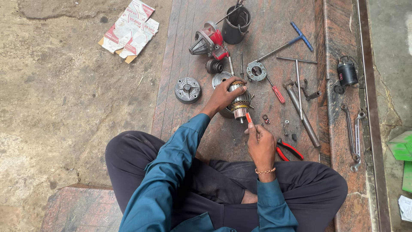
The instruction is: The person sits on the ground holding an electric motor armature and repeatedly rubs its copper commutator with an orange abrasive stick, rotating the armature to work around the surface. Nearby lie a water pump housing, pliers, wrenches, screwdrivers and other disassembled motor parts on the stone step.
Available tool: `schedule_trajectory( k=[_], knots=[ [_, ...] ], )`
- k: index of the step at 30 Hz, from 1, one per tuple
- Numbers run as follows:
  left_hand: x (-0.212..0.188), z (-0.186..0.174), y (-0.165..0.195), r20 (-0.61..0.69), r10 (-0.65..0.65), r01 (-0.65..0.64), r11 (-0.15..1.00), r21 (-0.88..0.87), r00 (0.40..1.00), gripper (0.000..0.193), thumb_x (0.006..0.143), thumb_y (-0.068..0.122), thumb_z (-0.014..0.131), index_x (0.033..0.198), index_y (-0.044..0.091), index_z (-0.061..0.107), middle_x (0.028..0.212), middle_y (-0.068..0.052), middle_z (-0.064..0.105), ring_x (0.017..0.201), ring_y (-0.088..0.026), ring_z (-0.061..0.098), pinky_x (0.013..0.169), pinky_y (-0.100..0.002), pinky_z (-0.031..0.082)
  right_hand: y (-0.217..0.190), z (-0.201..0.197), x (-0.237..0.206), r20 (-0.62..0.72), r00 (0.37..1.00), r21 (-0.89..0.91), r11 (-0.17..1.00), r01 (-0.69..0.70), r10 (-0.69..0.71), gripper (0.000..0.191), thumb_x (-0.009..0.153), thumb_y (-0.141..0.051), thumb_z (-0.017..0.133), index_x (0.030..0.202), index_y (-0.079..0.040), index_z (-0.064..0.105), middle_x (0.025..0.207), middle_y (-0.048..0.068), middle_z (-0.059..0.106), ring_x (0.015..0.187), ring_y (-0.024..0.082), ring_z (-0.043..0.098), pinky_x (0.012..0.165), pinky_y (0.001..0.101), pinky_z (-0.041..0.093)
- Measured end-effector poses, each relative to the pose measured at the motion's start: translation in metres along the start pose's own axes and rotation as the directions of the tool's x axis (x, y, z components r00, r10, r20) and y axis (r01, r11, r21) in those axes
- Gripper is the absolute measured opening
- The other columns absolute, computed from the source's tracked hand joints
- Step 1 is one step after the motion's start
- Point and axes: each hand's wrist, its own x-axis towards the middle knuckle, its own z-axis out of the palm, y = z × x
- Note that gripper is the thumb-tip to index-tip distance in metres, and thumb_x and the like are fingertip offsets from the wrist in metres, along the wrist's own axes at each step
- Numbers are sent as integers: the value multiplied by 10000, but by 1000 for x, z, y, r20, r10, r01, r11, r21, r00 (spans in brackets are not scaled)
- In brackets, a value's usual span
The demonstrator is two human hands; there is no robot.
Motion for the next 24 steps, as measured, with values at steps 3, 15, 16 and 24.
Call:
schedule_trajectory(
  k=[3, 15, 16, 24],
  knots=[
    [-1, 0, 1, -6, -6, 6, 1000, -2, 1000, 397, 911, 425, 705, 1190, 144, 728, 1121, -89, 772, 1055, -206, 739, 954, -353, 546, -5, -3, 0, 3, 998, 14, 997, 70, -70, 405, 1025, -369, 595, 869, -26, 745, 585, 137, 607, 534, 237, 580, 587, 396, 463],
    [-2, 2, 2, -16, 1, -2, 1000, -29, 1000, 407, 907, 423, 706, 1192, 133, 727, 1120, -83, 776, 1062, -201, 738, 964, -344, 539, -25, 4, 2, -89, 984, -305, 945, 118, -152, 287, 990, -303, 588, 923, -100, 780, 797, 244, 705, 781, 474, 668, 709, 559, 506],
    [-2, 3, 1, -10, 0, 0, 1000, -21, 1000, 412, 909, 427, 700, 1198, 134, 724, 1113, -82, 777, 1056, -199, 739, 961, -343, 539, -25, 5, 4, -87, 984, -344, 931, 119, -157, 292, 993, -309, 590, 914, -87, 762, 799, 244, 702, 785, 476, 667, 716, 566, 503],
    [1, 5, 0, -58, 8, -9, 1000, -8, 998, 431, 877, 437, 716, 1173, 123, 739, 1085, -97, 776, 1019, -206, 746, 931, -343, 548, -22, 2, 13, -43, 984, -440, 888, 137, -173, 309, 977, -340, 598, 889, -77, 733, 802, 259, 695, 788, 487, 665, 728, 594, 494]
  ],
)
